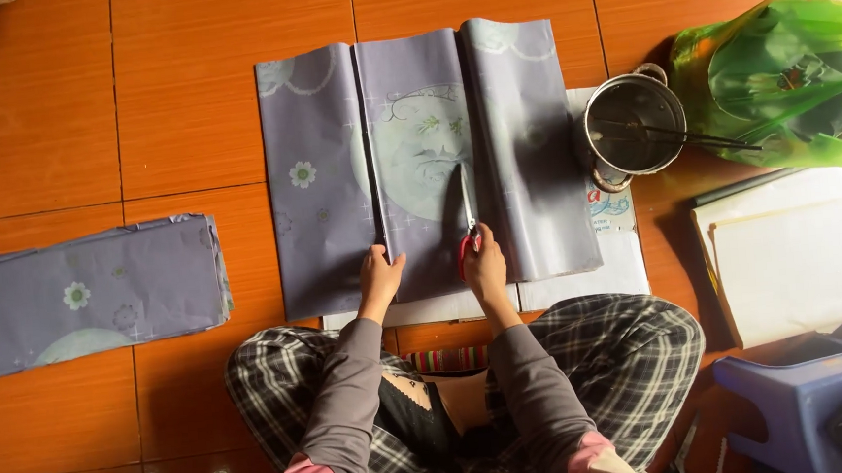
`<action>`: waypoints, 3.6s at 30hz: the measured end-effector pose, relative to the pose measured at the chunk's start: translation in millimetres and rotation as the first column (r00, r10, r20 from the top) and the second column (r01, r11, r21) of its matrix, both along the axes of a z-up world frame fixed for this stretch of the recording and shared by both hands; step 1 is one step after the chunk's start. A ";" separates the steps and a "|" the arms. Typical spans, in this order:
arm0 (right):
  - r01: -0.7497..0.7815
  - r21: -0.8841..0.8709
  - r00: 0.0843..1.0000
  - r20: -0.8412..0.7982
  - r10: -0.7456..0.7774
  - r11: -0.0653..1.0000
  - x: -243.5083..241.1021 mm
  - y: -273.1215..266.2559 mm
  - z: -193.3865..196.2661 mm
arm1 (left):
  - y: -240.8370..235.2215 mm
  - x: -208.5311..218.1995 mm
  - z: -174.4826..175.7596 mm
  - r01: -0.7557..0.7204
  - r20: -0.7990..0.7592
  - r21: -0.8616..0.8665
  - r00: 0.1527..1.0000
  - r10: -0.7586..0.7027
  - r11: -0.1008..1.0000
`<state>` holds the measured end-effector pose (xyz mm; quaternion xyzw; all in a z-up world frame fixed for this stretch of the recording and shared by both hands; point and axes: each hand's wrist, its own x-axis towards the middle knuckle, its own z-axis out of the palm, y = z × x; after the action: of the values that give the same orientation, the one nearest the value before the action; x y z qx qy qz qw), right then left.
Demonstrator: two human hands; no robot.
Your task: Cutting a large sheet of patterned paper into smaller rectangular pieces using scissors
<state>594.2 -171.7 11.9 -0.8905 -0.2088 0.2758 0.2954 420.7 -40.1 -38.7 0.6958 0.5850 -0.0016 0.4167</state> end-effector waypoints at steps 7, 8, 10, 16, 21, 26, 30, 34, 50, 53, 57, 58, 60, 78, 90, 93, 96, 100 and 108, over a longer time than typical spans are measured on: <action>-0.010 0.135 0.999 0.031 0.006 0.991 -13.4 7.8 48.4 | 10.0 1.0 8.3 -0.179 0.252 0.187 0.959 0.128 0.966; -0.005 0.099 0.999 0.032 0.002 0.995 -12.9 6.3 47.6 | 15.8 -2.5 23.3 -0.289 0.323 0.268 0.926 0.197 0.919; 0.002 0.060 0.999 0.034 -0.004 0.998 -11.8 3.3 42.1 | 27.4 -19.7 38.1 -0.397 0.399 0.335 0.882 0.253 0.854; -0.167 -0.104 0.974 0.134 0.181 0.980 -14.9 7.8 6.4 | 42.3 -64.5 52.1 -0.791 0.559 0.066 0.534 0.634 0.608; -0.170 -0.142 0.953 0.227 0.199 0.975 -15.0 11.1 -3.1 | -15.4 -39.9 63.6 -0.412 0.392 -0.847 -0.059 0.918 0.335; -0.146 -0.088 0.973 0.169 0.159 0.985 -6.9 9.5 -18.0 | -99.4 2.3 31.9 -0.437 0.276 -0.838 0.175 0.945 0.326; 0.331 0.335 0.809 -0.582 -0.083 0.882 -13.1 -2.8 0.5 | -87.5 18.3 -4.9 -0.444 0.184 -0.873 0.079 0.980 0.200; 0.255 0.489 0.791 -0.602 0.111 0.834 -62.8 -34.2 159.6 | -63.4 29.0 58.1 -0.352 0.159 -0.919 0.079 0.984 0.177; 0.130 0.413 0.615 -0.747 0.253 0.902 -112.1 -50.0 154.1 | -70.2 11.2 45.0 -0.608 0.470 -0.571 0.309 0.827 0.552; 0.166 0.392 0.674 -0.715 0.186 0.905 -124.2 -47.5 130.6 | -69.6 15.9 86.3 -0.625 0.455 -0.556 0.322 0.830 0.548; 0.237 0.435 0.670 -0.721 0.178 0.869 -130.7 -56.6 92.7 | -65.8 21.8 106.6 -0.628 0.437 -0.619 0.223 0.872 0.471; 0.238 0.435 0.669 -0.722 0.178 0.868 -128.1 -54.3 103.1 | -64.0 20.9 97.6 -0.629 0.437 -0.618 0.224 0.871 0.472; 0.232 0.403 0.626 -0.758 0.182 0.885 -121.9 -49.2 123.5 | -59.5 20.3 79.6 -0.658 0.455 -0.601 0.186 0.871 0.454; 0.354 0.285 0.273 -0.942 0.193 0.891 -89.7 -29.7 169.6 | -48.3 -22.4 90.7 -0.626 0.425 -0.604 0.271 0.864 0.493; 0.440 0.463 0.627 -0.772 0.106 0.769 -113.3 28.2 95.4 | -50.9 -34.9 106.9 -0.639 0.366 -0.640 0.237 0.900 0.428; 0.395 0.450 0.604 -0.784 0.143 0.801 -96.3 39.1 19.1 | -49.1 -36.3 108.7 -0.635 0.365 -0.655 0.208 0.907 0.410; 0.380 0.433 0.615 -0.778 0.126 0.817 -77.4 56.0 -0.7 | -52.3 -42.1 93.7 -0.614 0.361 -0.664 0.236 0.902 0.426; 0.356 0.405 0.627 -0.772 0.106 0.842 -66.8 74.9 -5.4 | -52.6 -38.2 102.1 -0.606 0.360 -0.675 0.227 0.905 0.421; 0.141 0.335 0.739 -0.662 0.126 0.932 -56.0 94.4 118.7 | -53.5 -45.6 119.3 -0.579 0.362 -0.694 0.234 0.902 0.428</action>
<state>538.2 -77.4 130.6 -0.6606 -0.1314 0.5340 0.5110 375.1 -93.6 80.6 0.1508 0.6251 0.3410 0.6857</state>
